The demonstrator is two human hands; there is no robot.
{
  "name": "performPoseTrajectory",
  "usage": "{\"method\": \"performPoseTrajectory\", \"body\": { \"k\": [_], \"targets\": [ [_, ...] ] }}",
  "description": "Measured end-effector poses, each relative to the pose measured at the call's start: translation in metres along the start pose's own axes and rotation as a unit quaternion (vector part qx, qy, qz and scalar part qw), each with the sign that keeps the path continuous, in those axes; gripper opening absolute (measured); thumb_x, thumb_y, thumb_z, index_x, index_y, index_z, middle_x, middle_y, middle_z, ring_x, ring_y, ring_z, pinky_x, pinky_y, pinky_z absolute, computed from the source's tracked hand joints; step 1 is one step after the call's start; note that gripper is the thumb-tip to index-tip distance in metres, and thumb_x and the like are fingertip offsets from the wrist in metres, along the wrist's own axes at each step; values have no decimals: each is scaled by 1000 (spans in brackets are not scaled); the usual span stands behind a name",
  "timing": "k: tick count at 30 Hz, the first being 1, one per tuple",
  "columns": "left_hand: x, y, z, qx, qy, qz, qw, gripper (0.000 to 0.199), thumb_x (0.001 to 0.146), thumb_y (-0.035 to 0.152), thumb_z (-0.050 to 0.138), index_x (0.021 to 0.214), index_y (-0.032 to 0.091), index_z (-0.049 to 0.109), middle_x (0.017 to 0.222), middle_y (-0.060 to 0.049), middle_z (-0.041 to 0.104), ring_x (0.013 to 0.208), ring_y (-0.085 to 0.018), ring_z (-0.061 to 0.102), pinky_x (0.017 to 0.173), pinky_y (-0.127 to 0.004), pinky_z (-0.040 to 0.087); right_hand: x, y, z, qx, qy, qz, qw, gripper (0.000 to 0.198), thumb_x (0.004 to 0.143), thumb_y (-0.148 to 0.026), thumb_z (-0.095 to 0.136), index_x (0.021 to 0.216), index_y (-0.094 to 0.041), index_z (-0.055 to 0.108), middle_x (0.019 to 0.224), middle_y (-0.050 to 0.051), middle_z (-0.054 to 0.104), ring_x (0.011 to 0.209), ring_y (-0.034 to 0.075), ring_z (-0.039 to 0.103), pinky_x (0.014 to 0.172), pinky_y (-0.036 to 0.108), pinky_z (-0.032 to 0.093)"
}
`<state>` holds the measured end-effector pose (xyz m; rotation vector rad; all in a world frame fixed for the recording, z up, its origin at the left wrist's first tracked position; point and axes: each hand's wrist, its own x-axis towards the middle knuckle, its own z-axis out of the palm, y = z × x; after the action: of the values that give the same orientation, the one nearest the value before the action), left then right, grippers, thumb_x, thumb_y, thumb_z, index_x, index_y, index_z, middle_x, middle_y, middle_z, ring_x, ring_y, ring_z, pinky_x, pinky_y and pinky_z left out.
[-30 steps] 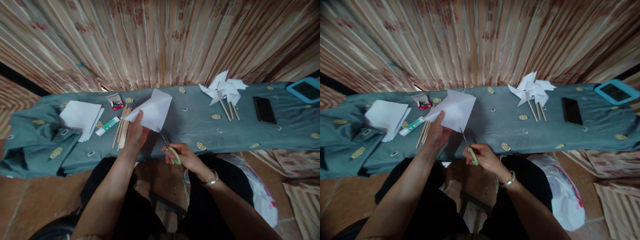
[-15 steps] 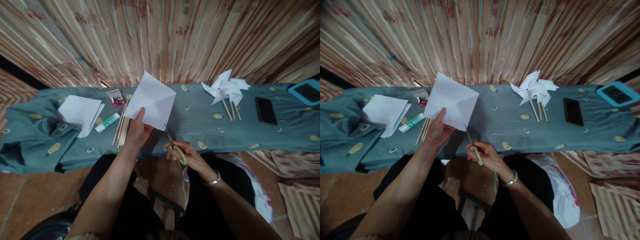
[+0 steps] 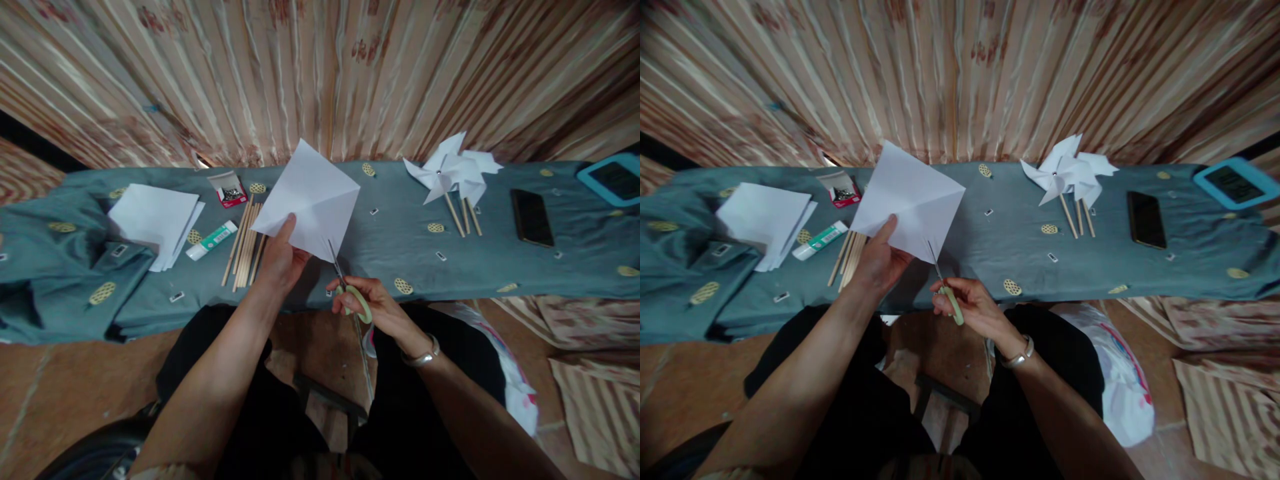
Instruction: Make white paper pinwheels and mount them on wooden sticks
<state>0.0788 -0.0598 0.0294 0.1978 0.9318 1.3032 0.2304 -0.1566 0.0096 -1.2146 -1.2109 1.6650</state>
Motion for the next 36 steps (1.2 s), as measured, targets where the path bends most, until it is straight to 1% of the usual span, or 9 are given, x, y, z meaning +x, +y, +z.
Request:
{"method": "performPoseTrajectory", "body": {
  "k": [4,7,10,16,20,26,30,36],
  "targets": [
    [-1,-2,-1,5,-1,-4,1000,21,93,17,57,112,18,67,101,-5,77,90,-17,74,83,-27,60,0,1,0,-3,7,-4,1000,47,73,-62,74,91,-18,69,66,0,66,58,12,58,55,24,45],
    [-1,-2,0,4,-3,-1,1000,18,93,17,57,108,16,67,97,-5,77,85,-16,74,82,-26,59,1,1,-1,-11,2,-8,1000,45,75,-61,73,91,-18,69,66,0,66,58,12,59,54,25,46],
    [0,-3,-1,5,4,-7,1000,20,93,17,57,111,17,67,98,-5,77,81,-15,74,83,-27,59,1,1,-2,-12,-8,-5,1000,43,76,-58,73,92,-18,69,66,0,66,59,12,59,56,25,47],
    [-1,-2,-1,-2,-7,-7,1000,17,94,16,56,107,18,67,91,-2,77,72,-11,72,81,-24,59,1,3,-2,-4,-1,-3,1000,44,75,-59,73,91,-18,69,67,-1,65,58,11,59,56,23,48],
    [-4,0,3,-5,1,-6,1000,18,94,14,55,105,18,69,90,-2,77,77,-11,73,85,-22,58,1,2,-2,-12,-3,-7,1000,42,76,-57,74,92,-19,70,67,-1,65,59,12,59,56,24,49],
    [-4,1,4,-13,8,-3,1000,25,94,11,55,113,19,69,91,-2,77,77,-11,73,78,-20,58,0,2,-2,-14,-1,-7,1000,41,76,-56,74,94,-19,70,68,-1,64,59,12,58,55,24,47],
    [-5,2,4,-7,13,-5,1000,23,95,12,54,110,20,69,92,-2,77,77,-12,73,77,-19,58,0,4,-2,-11,1,-5,1000,41,77,-56,74,93,-19,69,67,-2,63,58,11,56,54,22,46],
    [-7,3,5,-23,10,-2,1000,20,95,11,54,107,16,69,90,-1,77,75,-11,72,79,-20,58,2,8,-2,-6,1,-8,1000,41,76,-56,74,94,-19,68,65,-2,61,56,10,55,55,23,46]
  ]
}}
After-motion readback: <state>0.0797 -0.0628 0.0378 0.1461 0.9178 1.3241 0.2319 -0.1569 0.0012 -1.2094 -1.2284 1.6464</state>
